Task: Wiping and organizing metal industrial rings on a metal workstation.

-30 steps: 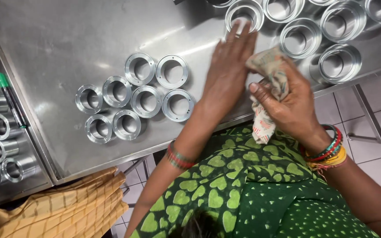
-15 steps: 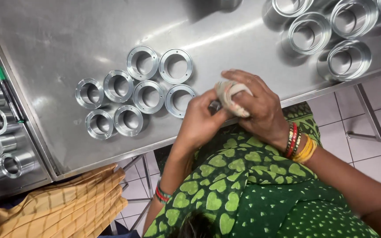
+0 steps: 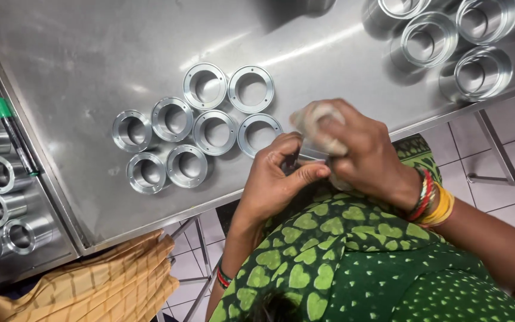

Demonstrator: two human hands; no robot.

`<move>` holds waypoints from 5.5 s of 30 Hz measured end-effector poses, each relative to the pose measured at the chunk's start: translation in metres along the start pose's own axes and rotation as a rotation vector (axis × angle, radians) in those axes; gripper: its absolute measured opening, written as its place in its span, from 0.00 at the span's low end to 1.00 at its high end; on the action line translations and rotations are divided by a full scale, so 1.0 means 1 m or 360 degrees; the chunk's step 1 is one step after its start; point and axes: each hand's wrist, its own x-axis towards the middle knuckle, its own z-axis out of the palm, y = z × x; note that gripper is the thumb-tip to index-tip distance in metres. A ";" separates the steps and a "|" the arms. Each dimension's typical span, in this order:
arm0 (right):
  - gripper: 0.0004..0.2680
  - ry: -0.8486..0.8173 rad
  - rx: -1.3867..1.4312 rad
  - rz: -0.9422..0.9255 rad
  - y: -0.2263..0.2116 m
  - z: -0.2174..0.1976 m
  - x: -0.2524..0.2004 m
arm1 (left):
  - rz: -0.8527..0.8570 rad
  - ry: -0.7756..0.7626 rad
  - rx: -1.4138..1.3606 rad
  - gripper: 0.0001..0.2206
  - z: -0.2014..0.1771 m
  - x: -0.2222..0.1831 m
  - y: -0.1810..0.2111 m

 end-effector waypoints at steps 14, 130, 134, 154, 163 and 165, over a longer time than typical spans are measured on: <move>0.15 -0.0052 0.1212 0.0581 0.012 -0.009 0.000 | -0.0094 0.0088 0.0433 0.20 -0.014 -0.001 0.014; 0.11 0.0384 0.1219 0.0854 0.067 -0.027 -0.001 | 0.0480 0.1250 0.0697 0.14 -0.077 -0.016 0.017; 0.11 0.0306 0.0561 0.0730 0.070 -0.016 -0.022 | 0.0479 0.1205 0.1113 0.11 -0.076 -0.004 0.004; 0.06 0.0340 -0.0224 0.0388 0.079 0.019 -0.049 | 0.0359 0.0374 0.1595 0.30 -0.058 0.037 -0.003; 0.08 0.0305 -0.0298 0.0343 0.075 0.021 -0.043 | 0.0278 0.0088 0.1615 0.30 -0.104 0.031 -0.007; 0.06 0.0258 -0.0373 0.0326 0.081 0.022 -0.047 | 0.0390 0.0091 0.1533 0.30 -0.115 0.033 -0.012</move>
